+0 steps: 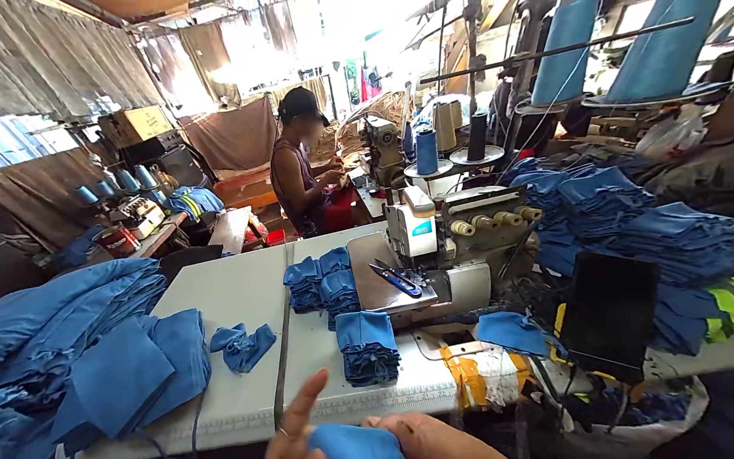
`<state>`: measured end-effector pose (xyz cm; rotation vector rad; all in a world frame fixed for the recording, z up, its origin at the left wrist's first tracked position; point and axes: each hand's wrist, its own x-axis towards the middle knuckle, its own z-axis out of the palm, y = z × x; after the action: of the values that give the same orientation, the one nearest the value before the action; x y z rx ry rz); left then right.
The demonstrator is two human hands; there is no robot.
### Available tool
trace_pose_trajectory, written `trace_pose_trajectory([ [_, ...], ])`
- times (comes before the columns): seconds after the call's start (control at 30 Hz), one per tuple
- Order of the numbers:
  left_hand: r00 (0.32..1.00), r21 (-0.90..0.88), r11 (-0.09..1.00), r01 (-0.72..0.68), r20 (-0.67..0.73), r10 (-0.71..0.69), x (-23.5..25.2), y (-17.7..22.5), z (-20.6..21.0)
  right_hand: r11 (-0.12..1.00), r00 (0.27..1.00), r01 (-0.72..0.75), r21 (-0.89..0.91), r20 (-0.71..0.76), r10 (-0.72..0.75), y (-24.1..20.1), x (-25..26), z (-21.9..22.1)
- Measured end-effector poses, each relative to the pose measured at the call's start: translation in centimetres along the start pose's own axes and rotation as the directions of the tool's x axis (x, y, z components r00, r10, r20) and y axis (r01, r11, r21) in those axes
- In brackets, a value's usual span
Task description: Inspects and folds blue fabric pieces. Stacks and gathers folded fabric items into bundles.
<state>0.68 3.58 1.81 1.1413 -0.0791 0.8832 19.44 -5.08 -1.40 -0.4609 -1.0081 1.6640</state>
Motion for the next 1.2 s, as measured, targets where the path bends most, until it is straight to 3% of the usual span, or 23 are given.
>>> trace_pose_trajectory([
  [0.1,0.998,0.309,0.95,0.046,-0.059,-0.029,2.5,1.3,-2.8,0.914,0.962,-0.021,-0.406,-0.256,-0.092,-1.9,0.2,-1.5],
  [0.17,0.981,0.547,0.831,0.102,-0.193,0.006,5.3,0.9,-2.8,0.871,0.847,-0.01,-0.491,-0.468,-0.254,-3.4,1.7,-1.7],
  [0.23,0.951,0.616,0.77,0.163,-0.308,0.044,8.4,-0.4,-2.8,0.828,0.705,0.005,-0.561,-0.585,-0.401,-4.8,3.9,-2.2],
  [0.33,0.912,0.685,0.672,0.282,-0.41,0.035,11.9,-3.1,-3.9,0.726,0.53,-0.111,-0.679,-0.658,-0.535,-5.1,6.4,-4.3],
  [0.43,0.878,0.723,0.566,0.397,-0.479,-0.003,12.6,-6.2,-4.8,0.605,0.436,-0.253,-0.755,-0.647,-0.625,-3.5,6.9,-6.0],
  [0.5,0.859,0.714,0.566,0.413,-0.512,0.02,11.9,-8.2,-4.9,0.538,0.379,-0.323,-0.779,-0.627,-0.68,-2.4,6.6,-6.0],
  [0.6,0.846,0.654,0.642,0.401,-0.533,0.015,10.0,-10.6,-4.1,0.524,0.315,-0.422,-0.74,-0.662,-0.68,-1.4,6.0,-5.5],
  [0.67,0.846,0.613,0.692,0.382,-0.533,0.006,8.4,-11.7,-3.2,0.584,0.332,-0.486,-0.65,-0.755,-0.565,-1.1,5.4,-5.4],
  [0.77,0.831,0.602,0.727,0.329,-0.551,0.081,6.9,-12.4,-1.9,0.634,0.457,-0.55,-0.544,-0.831,-0.316,-1.2,4.9,-6.4],
  [0.87,0.786,0.575,0.766,0.286,-0.599,0.156,5.5,-12.8,-1.5,0.553,0.575,-0.634,-0.54,-0.808,-0.129,-2.1,5.0,-6.7],
  [0.93,0.764,0.545,0.802,0.245,-0.617,0.186,4.8,-12.9,-1.6,0.49,0.608,-0.678,-0.547,-0.793,-0.045,-2.3,5.3,-6.9],
  [1.03,0.723,0.437,0.876,0.202,-0.67,0.167,4.2,-13.0,-2.0,0.468,0.618,-0.689,-0.553,-0.786,-0.018,-2.4,5.9,-6.0],
  [1.2,0.695,0.32,0.94,0.121,-0.703,0.15,3.3,-13.1,-3.4,0.661,0.626,-0.484,-0.573,-0.755,-0.196,-0.7,7.2,-4.1],
])
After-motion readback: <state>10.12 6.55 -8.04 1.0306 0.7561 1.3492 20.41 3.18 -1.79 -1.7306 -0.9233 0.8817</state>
